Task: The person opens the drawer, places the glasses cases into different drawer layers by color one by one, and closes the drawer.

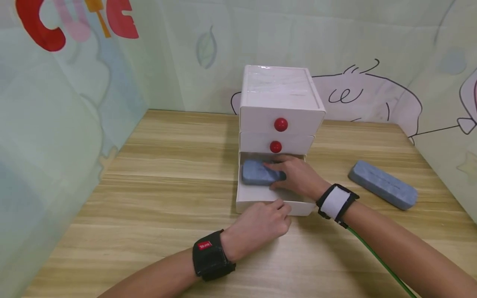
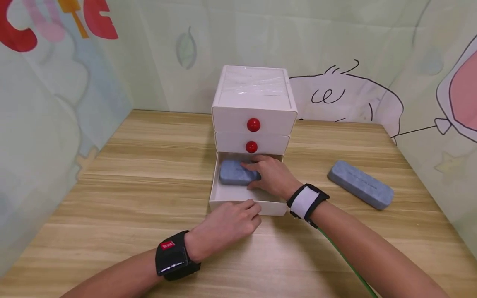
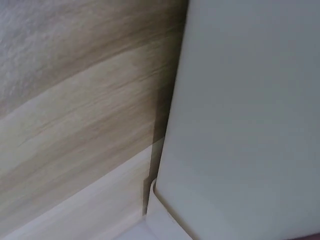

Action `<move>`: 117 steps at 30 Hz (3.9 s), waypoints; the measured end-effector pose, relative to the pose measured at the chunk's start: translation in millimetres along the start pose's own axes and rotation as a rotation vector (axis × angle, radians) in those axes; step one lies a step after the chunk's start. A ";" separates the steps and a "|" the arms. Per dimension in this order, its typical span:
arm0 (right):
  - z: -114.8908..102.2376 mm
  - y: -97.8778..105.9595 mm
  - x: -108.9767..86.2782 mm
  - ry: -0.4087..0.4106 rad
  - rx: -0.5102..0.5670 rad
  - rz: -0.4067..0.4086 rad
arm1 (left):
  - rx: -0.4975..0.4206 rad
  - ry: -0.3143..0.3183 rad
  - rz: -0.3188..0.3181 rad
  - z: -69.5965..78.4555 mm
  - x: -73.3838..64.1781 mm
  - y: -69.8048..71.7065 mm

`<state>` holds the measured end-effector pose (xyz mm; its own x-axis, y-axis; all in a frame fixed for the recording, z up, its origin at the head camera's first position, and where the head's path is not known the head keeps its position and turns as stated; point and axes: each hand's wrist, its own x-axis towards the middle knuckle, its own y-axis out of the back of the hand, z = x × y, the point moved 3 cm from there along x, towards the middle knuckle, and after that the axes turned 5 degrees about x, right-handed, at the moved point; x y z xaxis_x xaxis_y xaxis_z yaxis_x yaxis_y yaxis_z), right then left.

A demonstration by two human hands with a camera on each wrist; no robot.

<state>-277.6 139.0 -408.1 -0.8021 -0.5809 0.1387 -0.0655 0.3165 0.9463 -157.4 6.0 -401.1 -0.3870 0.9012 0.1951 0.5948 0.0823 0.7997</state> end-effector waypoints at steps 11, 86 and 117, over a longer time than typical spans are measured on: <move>-1.3 -0.9 3.1 0.026 -0.063 0.056 | 0.007 0.003 0.013 1.0 0.7 0.2; 107.7 49.6 -134.6 -0.329 0.028 0.265 | -0.015 0.033 0.064 -1.2 -0.3 0.4; 168.3 55.6 -180.3 -0.415 -0.049 0.084 | -0.018 0.024 0.029 -2.3 0.1 3.2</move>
<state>-236.5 387.6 -429.6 -0.9750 -0.2003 0.0959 0.0303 0.3078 0.9510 -157.1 5.4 -397.2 -0.3864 0.8927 0.2318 0.5932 0.0481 0.8036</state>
